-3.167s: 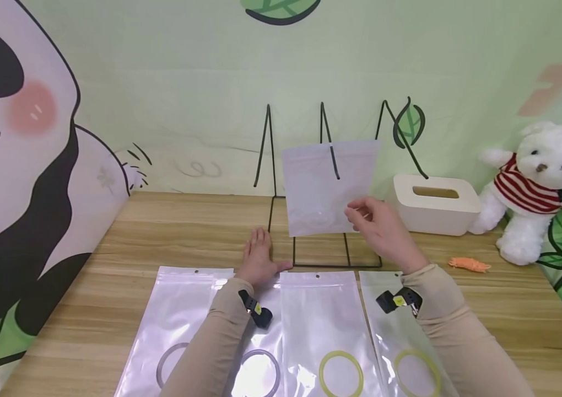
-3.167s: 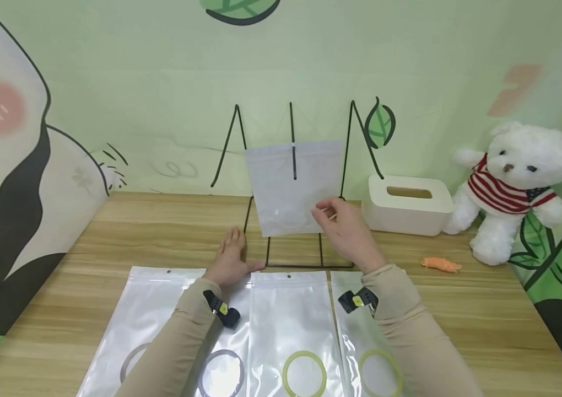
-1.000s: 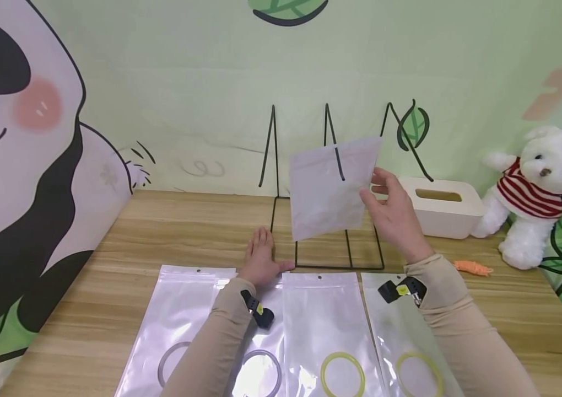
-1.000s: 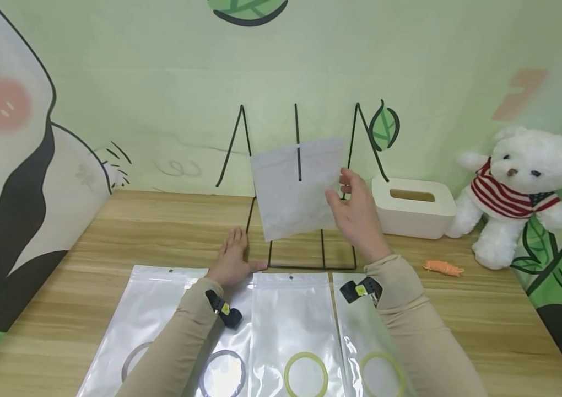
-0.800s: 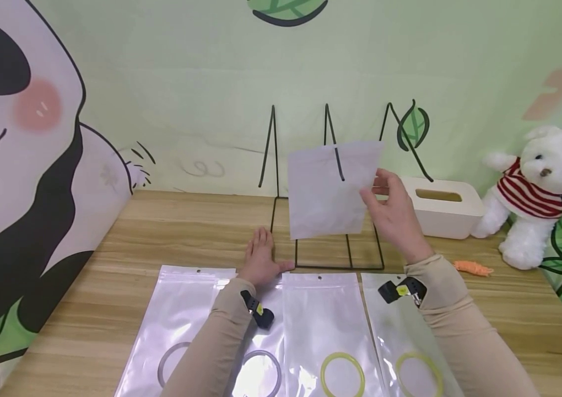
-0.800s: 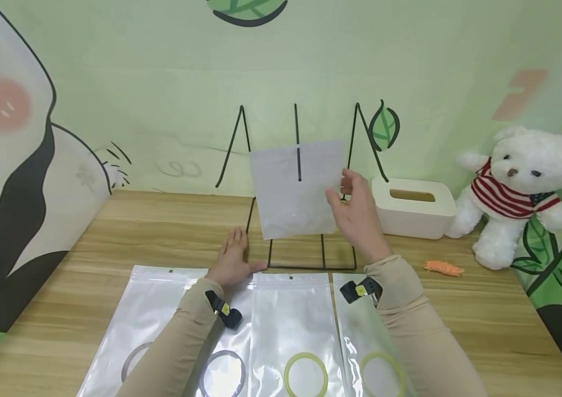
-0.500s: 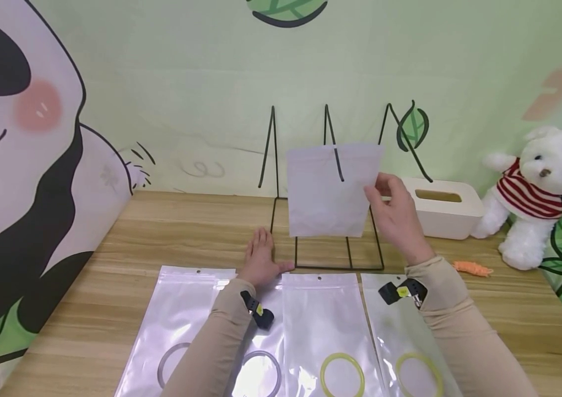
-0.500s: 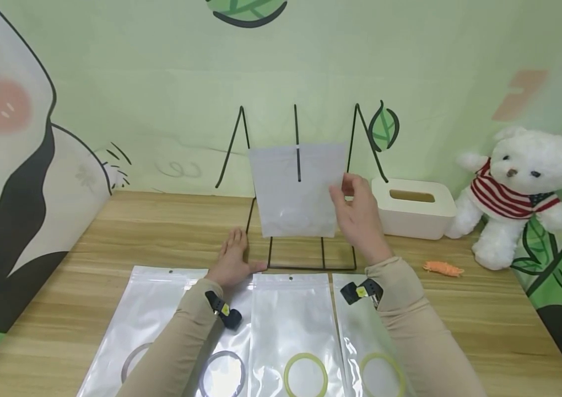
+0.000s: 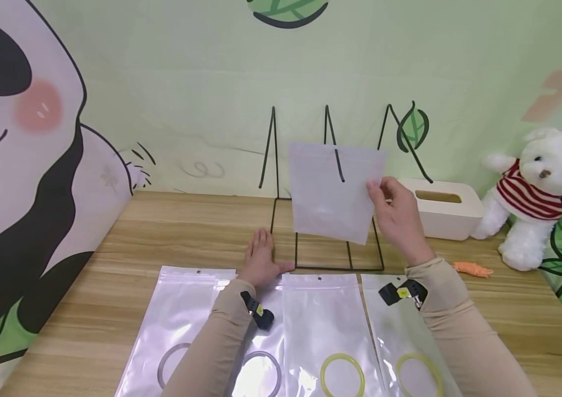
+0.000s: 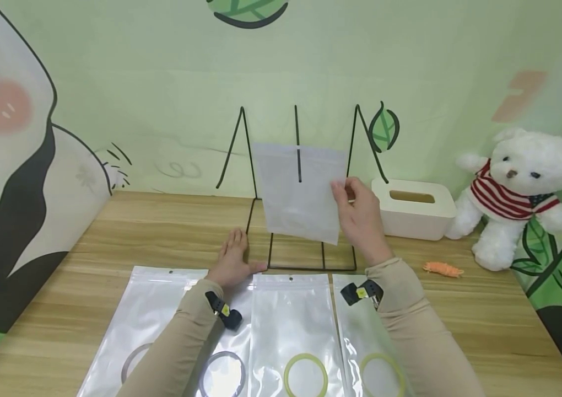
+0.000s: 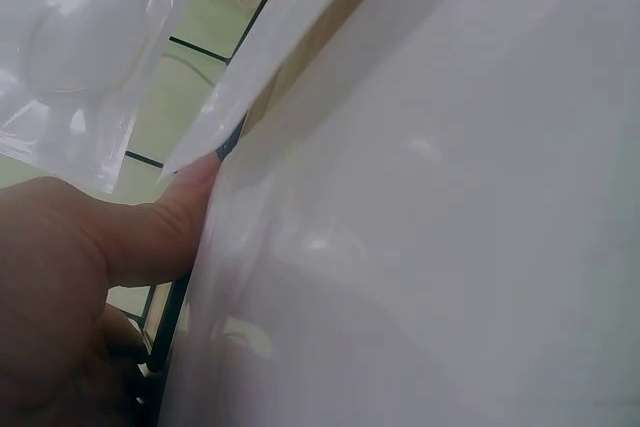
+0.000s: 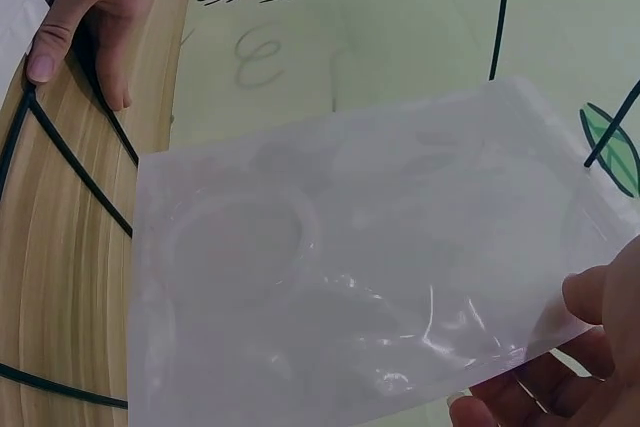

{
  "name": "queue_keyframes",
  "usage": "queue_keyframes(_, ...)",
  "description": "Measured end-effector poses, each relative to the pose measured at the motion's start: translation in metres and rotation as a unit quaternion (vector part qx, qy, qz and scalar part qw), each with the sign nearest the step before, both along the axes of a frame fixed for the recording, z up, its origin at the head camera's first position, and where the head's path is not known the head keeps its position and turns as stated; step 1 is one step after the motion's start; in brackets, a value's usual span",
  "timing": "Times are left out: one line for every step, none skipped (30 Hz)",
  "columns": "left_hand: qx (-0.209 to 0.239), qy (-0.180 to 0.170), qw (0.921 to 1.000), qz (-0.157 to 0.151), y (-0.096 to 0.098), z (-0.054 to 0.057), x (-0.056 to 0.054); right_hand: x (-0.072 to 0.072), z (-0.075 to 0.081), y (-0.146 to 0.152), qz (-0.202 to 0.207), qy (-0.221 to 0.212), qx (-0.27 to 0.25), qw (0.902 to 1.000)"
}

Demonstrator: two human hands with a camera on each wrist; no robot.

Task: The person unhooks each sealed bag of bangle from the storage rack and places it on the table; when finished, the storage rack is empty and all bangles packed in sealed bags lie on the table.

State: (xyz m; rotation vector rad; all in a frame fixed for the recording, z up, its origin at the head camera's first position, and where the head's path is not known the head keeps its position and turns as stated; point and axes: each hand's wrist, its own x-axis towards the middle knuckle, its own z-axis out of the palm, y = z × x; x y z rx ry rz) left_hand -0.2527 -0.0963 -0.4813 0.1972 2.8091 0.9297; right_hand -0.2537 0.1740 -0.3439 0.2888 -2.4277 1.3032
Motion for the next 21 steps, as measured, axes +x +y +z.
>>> queue_keyframes(0.0, 0.0, 1.0, 0.0, -0.0001, 0.0, 0.0002, 0.0001, 0.0001, 0.0, 0.0, 0.002, -0.002, 1.0)
queue_keyframes(0.001, -0.001, 1.0, 0.0, -0.0003, 0.0, 0.0003, 0.0003, 0.0002, 0.0, -0.001, 0.006, -0.004, 1.0)
queue_keyframes(0.001, -0.001, 1.0, 0.001, -0.0003, 0.0, 0.0005, 0.0005, 0.0004, -0.0001, -0.001, 0.008, -0.006, 0.9999)
queue_keyframes(0.001, 0.0, 1.0, 0.001, -0.0003, -0.0002, 0.0006, 0.0007, 0.0005, -0.0002, -0.001, 0.011, -0.008, 0.9999)
queue_keyframes(0.001, 0.001, 1.0, 0.001, -0.0003, -0.0005, 0.0006, 0.0009, 0.0007, -0.0002, -0.001, 0.013, -0.01, 0.9999)
queue_keyframes(0.0, 0.001, 1.0, 0.001, -0.0003, -0.0006, 0.0005, 0.0011, 0.0008, -0.0004, 0.0, 0.015, -0.011, 0.9998)
queue_keyframes(-0.002, 0.0, 1.0, 0.001, -0.0002, -0.001, 0.0005, 0.0013, 0.0008, -0.0005, 0.0, 0.017, -0.011, 0.9998)
queue_keyframes(-0.002, 0.001, 1.0, 0.001, -0.0002, -0.0012, 0.0005, 0.0014, 0.0007, -0.0008, 0.001, 0.02, -0.011, 0.9997)
queue_keyframes(-0.002, 0.001, 1.0, 0.001, -0.0001, -0.0013, 0.0006, 0.0015, 0.0006, -0.001, 0.001, 0.022, -0.01, 0.9997)
queue_keyframes(-0.002, 0.001, 1.0, 0.001, -0.0001, -0.0014, 0.0006, 0.0015, 0.0006, -0.0012, 0.002, 0.025, -0.01, 0.9996)
queue_keyframes(-0.002, 0.001, 1.0, 0.001, -0.0001, -0.0014, 0.0007, 0.0014, 0.0004, -0.0014, 0.002, 0.027, -0.009, 0.9996)
queue_keyframes(-0.002, 0.0, 1.0, 0.001, -0.0003, -0.0013, 0.0008, 0.0013, 0.0003, -0.0016, 0.002, 0.029, -0.009, 0.9995)
queue_keyframes(-0.002, 0.0, 1.0, 0.001, -0.0003, -0.0011, 0.0009, 0.0013, 0.0002, -0.0017, 0.003, 0.031, -0.01, 0.9995)
queue_keyframes(-0.002, -0.001, 1.0, 0.001, -0.0003, -0.0008, 0.0011, 0.0013, 0.0001, -0.0019, 0.003, 0.033, -0.01, 0.9994)
queue_keyframes(-0.003, -0.001, 1.0, 0.001, -0.0003, -0.0005, 0.0012, 0.0014, 0.0, -0.002, 0.003, 0.034, -0.011, 0.9994)
queue_keyframes(-0.003, 0.0, 1.0, 0.001, -0.0003, -0.0006, 0.0011, 0.0014, 0.0, -0.002, 0.003, 0.034, -0.012, 0.9993)
queue_keyframes(-0.003, 0.002, 1.0, 0.001, -0.0003, -0.0004, 0.0012, 0.0014, -0.0002, -0.002, 0.003, 0.035, -0.012, 0.9993)
queue_keyframes(-0.002, 0.003, 1.0, 0.0, -0.0003, -0.0002, 0.0014, 0.0014, -0.0004, -0.002, 0.004, 0.035, -0.013, 0.9993)
queue_keyframes(-0.003, 0.002, 1.0, 0.0, -0.0001, 0.0001, 0.0014, 0.0014, -0.0006, -0.002, 0.004, 0.035, -0.013, 0.9993)
queue_keyframes(-0.003, 0.001, 1.0, 0.0, -0.0001, 0.0002, 0.0014, 0.0013, -0.0008, -0.0019, 0.004, 0.035, -0.014, 0.9993)
queue_keyframes(-0.003, 0.001, 1.0, 0.0, 0.0, 0.0004, 0.0014, 0.0013, -0.001, -0.0019, 0.006, 0.034, -0.015, 0.9993)
